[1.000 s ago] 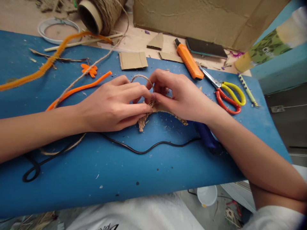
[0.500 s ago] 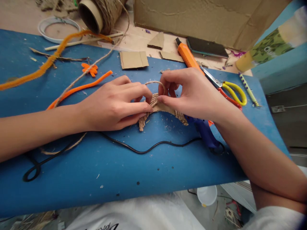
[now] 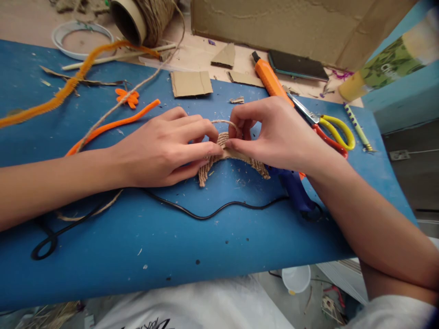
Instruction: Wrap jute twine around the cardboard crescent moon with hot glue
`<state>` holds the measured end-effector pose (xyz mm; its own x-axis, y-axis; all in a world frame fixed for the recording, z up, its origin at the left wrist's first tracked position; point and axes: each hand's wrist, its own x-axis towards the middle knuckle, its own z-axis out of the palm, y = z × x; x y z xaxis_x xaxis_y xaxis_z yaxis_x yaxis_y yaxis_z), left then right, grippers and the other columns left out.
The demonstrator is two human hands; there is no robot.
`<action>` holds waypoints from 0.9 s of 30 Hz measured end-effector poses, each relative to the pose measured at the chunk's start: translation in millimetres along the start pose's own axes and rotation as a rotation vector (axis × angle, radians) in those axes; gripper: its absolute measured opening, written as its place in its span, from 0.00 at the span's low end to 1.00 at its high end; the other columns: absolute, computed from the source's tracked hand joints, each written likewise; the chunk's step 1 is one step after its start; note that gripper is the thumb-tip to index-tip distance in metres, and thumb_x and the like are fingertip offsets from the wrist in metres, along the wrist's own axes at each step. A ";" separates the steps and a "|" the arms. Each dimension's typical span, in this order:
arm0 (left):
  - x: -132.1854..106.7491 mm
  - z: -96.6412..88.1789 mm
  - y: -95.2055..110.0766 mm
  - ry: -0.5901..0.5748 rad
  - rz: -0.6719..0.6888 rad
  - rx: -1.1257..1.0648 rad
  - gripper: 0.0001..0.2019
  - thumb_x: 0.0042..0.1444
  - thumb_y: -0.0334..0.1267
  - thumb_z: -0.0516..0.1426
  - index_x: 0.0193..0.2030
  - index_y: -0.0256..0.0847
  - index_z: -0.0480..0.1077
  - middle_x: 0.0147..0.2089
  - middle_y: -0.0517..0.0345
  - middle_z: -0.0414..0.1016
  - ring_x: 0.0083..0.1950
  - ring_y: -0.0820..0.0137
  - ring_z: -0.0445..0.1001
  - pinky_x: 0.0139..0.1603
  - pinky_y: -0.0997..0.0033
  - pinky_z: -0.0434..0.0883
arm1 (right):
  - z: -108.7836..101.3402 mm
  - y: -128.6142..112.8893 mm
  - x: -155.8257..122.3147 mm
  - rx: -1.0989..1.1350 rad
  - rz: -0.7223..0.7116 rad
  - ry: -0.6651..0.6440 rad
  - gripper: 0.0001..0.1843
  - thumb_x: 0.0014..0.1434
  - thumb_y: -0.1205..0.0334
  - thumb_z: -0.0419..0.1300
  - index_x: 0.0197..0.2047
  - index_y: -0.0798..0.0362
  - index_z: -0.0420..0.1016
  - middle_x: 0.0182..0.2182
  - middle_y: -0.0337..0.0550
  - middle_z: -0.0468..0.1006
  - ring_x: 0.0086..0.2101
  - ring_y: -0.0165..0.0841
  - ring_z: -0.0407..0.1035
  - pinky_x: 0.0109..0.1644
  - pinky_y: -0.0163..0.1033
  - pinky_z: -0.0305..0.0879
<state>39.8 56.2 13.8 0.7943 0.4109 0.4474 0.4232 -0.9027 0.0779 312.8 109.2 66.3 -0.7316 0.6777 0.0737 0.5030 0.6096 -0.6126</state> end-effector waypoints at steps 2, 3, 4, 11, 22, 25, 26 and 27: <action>0.6 -1.1 -0.5 -0.003 0.025 0.015 0.12 0.82 0.35 0.56 0.67 0.43 0.73 0.62 0.47 0.83 0.55 0.58 0.81 0.51 0.54 0.69 | -0.2 0.9 0.0 -0.001 0.001 -0.005 0.14 0.62 0.69 0.75 0.29 0.47 0.77 0.28 0.39 0.83 0.33 0.37 0.73 0.39 0.47 0.69; 0.8 -1.9 -0.9 -0.011 0.036 0.023 0.12 0.82 0.35 0.56 0.66 0.42 0.73 0.62 0.47 0.83 0.54 0.58 0.81 0.50 0.54 0.69 | -0.4 1.5 0.0 -0.004 0.005 -0.007 0.14 0.62 0.68 0.75 0.29 0.47 0.78 0.28 0.40 0.83 0.33 0.37 0.73 0.38 0.47 0.69; 1.0 -2.7 -1.3 -0.022 0.035 0.030 0.12 0.82 0.35 0.56 0.66 0.42 0.73 0.62 0.46 0.83 0.54 0.59 0.81 0.50 0.54 0.69 | -0.5 2.0 0.0 -0.009 0.007 -0.007 0.14 0.63 0.66 0.75 0.29 0.47 0.78 0.28 0.40 0.83 0.32 0.37 0.73 0.38 0.47 0.69; -0.3 -1.2 -0.6 -0.031 0.011 0.025 0.12 0.83 0.37 0.54 0.66 0.46 0.73 0.63 0.48 0.83 0.53 0.59 0.80 0.51 0.52 0.70 | -0.9 0.8 0.2 -0.016 0.007 -0.007 0.15 0.63 0.62 0.75 0.28 0.46 0.76 0.26 0.40 0.81 0.31 0.38 0.71 0.36 0.47 0.68; 0.8 0.3 0.0 -0.007 0.014 0.041 0.12 0.83 0.36 0.53 0.65 0.43 0.74 0.62 0.46 0.82 0.51 0.60 0.78 0.50 0.53 0.71 | -3.1 8.2 0.3 -0.028 -0.010 -0.042 0.16 0.66 0.62 0.75 0.29 0.46 0.77 0.27 0.41 0.79 0.32 0.38 0.70 0.35 0.47 0.62; 0.4 2.0 1.8 -0.012 -0.027 0.040 0.12 0.84 0.36 0.51 0.65 0.44 0.73 0.63 0.48 0.81 0.52 0.62 0.78 0.52 0.54 0.71 | -2.3 9.7 0.8 -0.043 0.024 -0.052 0.16 0.66 0.66 0.75 0.29 0.47 0.77 0.28 0.41 0.80 0.32 0.38 0.71 0.35 0.48 0.63; 0.3 2.1 1.9 -0.014 -0.023 0.038 0.12 0.84 0.36 0.51 0.65 0.44 0.73 0.63 0.48 0.81 0.52 0.61 0.78 0.52 0.54 0.71 | -1.8 9.7 1.0 -0.048 0.039 -0.055 0.16 0.65 0.66 0.75 0.29 0.47 0.77 0.28 0.41 0.80 0.32 0.37 0.71 0.35 0.48 0.63; 0.3 1.9 1.7 -0.020 -0.012 0.034 0.12 0.84 0.36 0.52 0.65 0.43 0.73 0.63 0.47 0.81 0.52 0.61 0.78 0.52 0.54 0.71 | -1.2 9.4 1.2 -0.054 0.053 -0.059 0.16 0.65 0.67 0.75 0.29 0.47 0.77 0.28 0.40 0.80 0.31 0.37 0.71 0.35 0.48 0.63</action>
<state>41.6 55.1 12.4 0.7974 0.4245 0.4289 0.4470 -0.8930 0.0527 317.1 116.3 61.5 -0.7280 0.6856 -0.0050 0.5648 0.5956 -0.5712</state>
